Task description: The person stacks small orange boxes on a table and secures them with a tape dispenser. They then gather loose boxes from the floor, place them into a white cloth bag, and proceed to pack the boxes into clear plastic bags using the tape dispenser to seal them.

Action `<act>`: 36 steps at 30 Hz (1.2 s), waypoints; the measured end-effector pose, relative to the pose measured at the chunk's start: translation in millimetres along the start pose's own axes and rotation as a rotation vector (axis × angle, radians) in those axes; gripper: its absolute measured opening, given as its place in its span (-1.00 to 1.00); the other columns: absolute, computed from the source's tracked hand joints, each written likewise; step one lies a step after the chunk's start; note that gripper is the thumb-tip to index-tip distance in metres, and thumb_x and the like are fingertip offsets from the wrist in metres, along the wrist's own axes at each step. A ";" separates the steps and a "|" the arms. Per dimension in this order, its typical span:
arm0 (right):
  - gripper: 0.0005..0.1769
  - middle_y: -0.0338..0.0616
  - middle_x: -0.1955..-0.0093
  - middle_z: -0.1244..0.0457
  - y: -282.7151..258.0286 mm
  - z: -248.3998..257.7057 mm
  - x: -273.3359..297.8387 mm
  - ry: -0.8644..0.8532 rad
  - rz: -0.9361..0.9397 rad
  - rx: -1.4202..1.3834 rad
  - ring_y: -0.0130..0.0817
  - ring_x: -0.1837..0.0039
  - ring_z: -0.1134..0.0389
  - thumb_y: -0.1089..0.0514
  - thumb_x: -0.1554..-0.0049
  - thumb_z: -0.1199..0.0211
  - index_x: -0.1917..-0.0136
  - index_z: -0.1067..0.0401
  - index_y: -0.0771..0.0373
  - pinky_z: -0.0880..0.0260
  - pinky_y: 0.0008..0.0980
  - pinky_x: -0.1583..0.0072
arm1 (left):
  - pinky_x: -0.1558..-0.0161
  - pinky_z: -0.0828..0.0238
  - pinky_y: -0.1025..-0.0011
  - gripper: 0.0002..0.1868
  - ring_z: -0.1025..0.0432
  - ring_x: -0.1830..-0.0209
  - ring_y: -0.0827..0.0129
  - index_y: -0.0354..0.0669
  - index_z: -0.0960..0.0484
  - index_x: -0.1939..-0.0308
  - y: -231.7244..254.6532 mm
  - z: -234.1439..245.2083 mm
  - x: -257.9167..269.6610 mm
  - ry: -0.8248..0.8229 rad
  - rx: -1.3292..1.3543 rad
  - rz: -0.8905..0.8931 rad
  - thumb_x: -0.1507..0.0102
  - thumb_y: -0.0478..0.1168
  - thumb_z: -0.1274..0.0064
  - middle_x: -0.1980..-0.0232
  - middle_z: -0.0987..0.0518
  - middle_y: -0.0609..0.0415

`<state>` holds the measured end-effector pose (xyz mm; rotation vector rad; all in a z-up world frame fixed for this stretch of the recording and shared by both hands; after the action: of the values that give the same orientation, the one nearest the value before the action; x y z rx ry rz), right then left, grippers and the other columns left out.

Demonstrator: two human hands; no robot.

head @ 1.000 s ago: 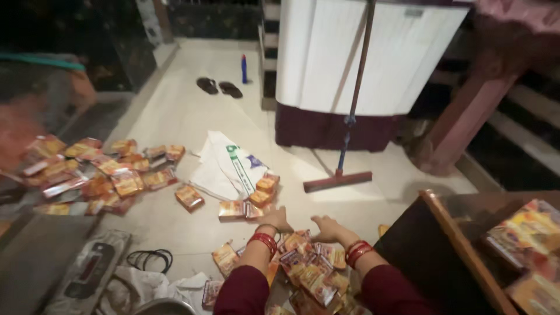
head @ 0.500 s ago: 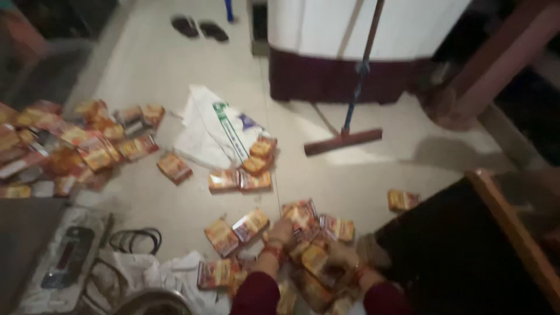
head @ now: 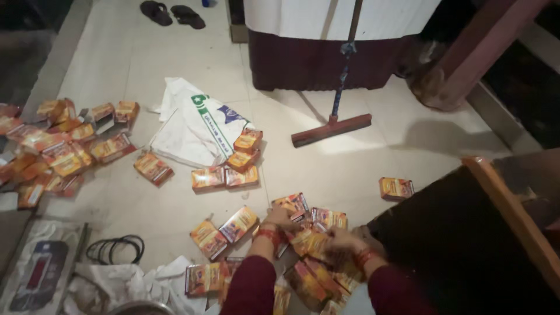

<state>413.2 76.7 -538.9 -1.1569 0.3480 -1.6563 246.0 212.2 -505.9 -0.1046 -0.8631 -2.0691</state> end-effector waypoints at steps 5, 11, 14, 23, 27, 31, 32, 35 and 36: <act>0.13 0.06 -0.13 -0.32 26.8 -0.8 -4.8 0.101 -0.075 -0.001 -0.19 -0.14 -0.39 0.03 0.27 -0.75 -0.36 -0.09 0.28 -0.45 -0.26 -0.13 | -0.43 -0.17 0.11 -0.35 -0.15 -0.49 -0.10 0.45 -0.77 -0.04 -21.0 -9.6 -2.0 -0.142 -0.159 0.192 0.13 0.35 -0.35 -0.37 -0.49 0.03; 0.11 -0.06 -0.11 -0.37 21.9 -13.0 1.6 0.055 0.052 -0.282 -0.25 -0.14 -0.42 0.07 0.36 -0.70 -0.35 -0.17 0.24 -0.48 -0.28 -0.16 | -0.26 -0.41 0.18 -0.28 -0.49 -0.28 0.02 0.42 -0.72 0.01 -3.5 -18.1 0.9 -0.049 0.283 -0.258 0.25 0.37 -0.27 -0.22 -0.67 0.04; 0.18 -0.06 -0.18 -0.30 -3.6 -11.0 13.3 0.118 0.365 -0.293 -0.26 -0.20 -0.34 0.11 0.33 -0.77 -0.39 -0.10 0.25 -0.43 -0.26 -0.19 | -0.29 -0.31 0.11 -0.22 -0.22 -0.34 -0.14 0.51 -0.72 -0.13 -20.8 -12.0 9.2 -0.015 0.004 -0.022 0.20 0.33 -0.39 -0.30 -0.34 -0.23; 0.12 -0.02 -0.13 -0.35 5.8 -36.8 25.0 -0.056 0.045 -0.316 -0.31 -0.07 -0.40 0.12 0.31 -0.64 -0.42 -0.11 0.10 -0.49 -0.30 -0.10 | -0.31 -0.34 0.27 -0.08 -0.39 -0.22 -0.09 -0.11 -0.68 -0.08 -26.6 -11.7 25.4 0.006 0.259 -0.016 0.25 0.28 -0.52 -0.17 -0.30 -0.17; 0.04 -0.03 -0.18 -0.33 6.0 -38.9 28.8 -0.061 0.099 -0.386 -0.28 -0.15 -0.41 0.16 0.25 -0.66 -0.37 -0.11 0.17 -0.51 -0.29 -0.13 | -0.30 -0.31 0.26 -0.27 -0.24 -0.36 -0.16 -0.22 -0.78 0.06 -26.7 -11.1 28.4 0.016 0.194 -0.090 0.11 0.24 -0.45 -0.05 -0.55 -0.32; -0.04 -0.02 -0.26 -0.32 2.1 -37.4 27.8 -0.117 0.214 -0.429 -0.28 -0.24 -0.39 0.18 0.17 -0.63 -0.36 -0.12 0.22 -0.48 -0.32 -0.19 | -0.11 -0.43 0.27 -0.32 -0.48 -0.10 0.03 -0.09 -0.79 0.08 -29.3 -9.8 29.1 -0.069 0.333 0.010 0.16 0.20 -0.44 0.05 -0.71 -0.16; -0.07 0.04 -0.27 -0.35 -2.1 -33.2 28.2 -0.127 0.275 -0.434 -0.28 -0.28 -0.38 0.17 0.13 -0.64 -0.36 -0.14 0.26 -0.46 -0.35 -0.22 | 0.01 -0.55 0.30 -0.34 -0.66 0.06 0.17 -0.05 -0.80 0.13 -30.5 -13.8 27.9 -0.159 0.391 0.088 0.21 0.21 -0.38 0.11 -0.76 -0.06; 0.00 -0.15 -0.34 -0.20 -17.4 -24.6 27.5 -0.191 0.333 -0.665 -0.45 -0.37 -0.28 0.18 0.19 -0.65 -0.37 -0.09 0.18 -0.53 -0.25 -0.23 | 0.05 -0.53 0.34 -0.34 -0.61 0.19 0.33 0.09 -0.82 0.07 -12.8 13.5 16.9 -0.049 0.188 0.041 0.19 0.22 -0.42 0.19 -0.73 0.12; 0.06 -0.16 -0.32 -0.23 -16.4 -14.2 24.5 -0.134 0.273 -0.586 -0.40 -0.32 -0.32 0.15 0.21 -0.64 -0.41 -0.06 0.11 -0.52 -0.27 -0.21 | 0.07 -0.53 0.33 -0.35 -0.61 0.20 0.31 0.13 -0.82 0.08 -4.4 25.0 14.8 -0.032 0.144 0.005 0.19 0.25 -0.42 0.20 -0.73 0.12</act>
<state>392.2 58.3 -521.7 -1.5584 0.9046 -1.2590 227.7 219.0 -483.9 -0.0618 -1.0273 -1.9986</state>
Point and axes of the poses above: each hand's wrist, its own x-axis away from the middle knuckle, its own z-axis out of the back of the hand, y = z × x, the point moved 8 cm from there along -x, towards the middle knuckle
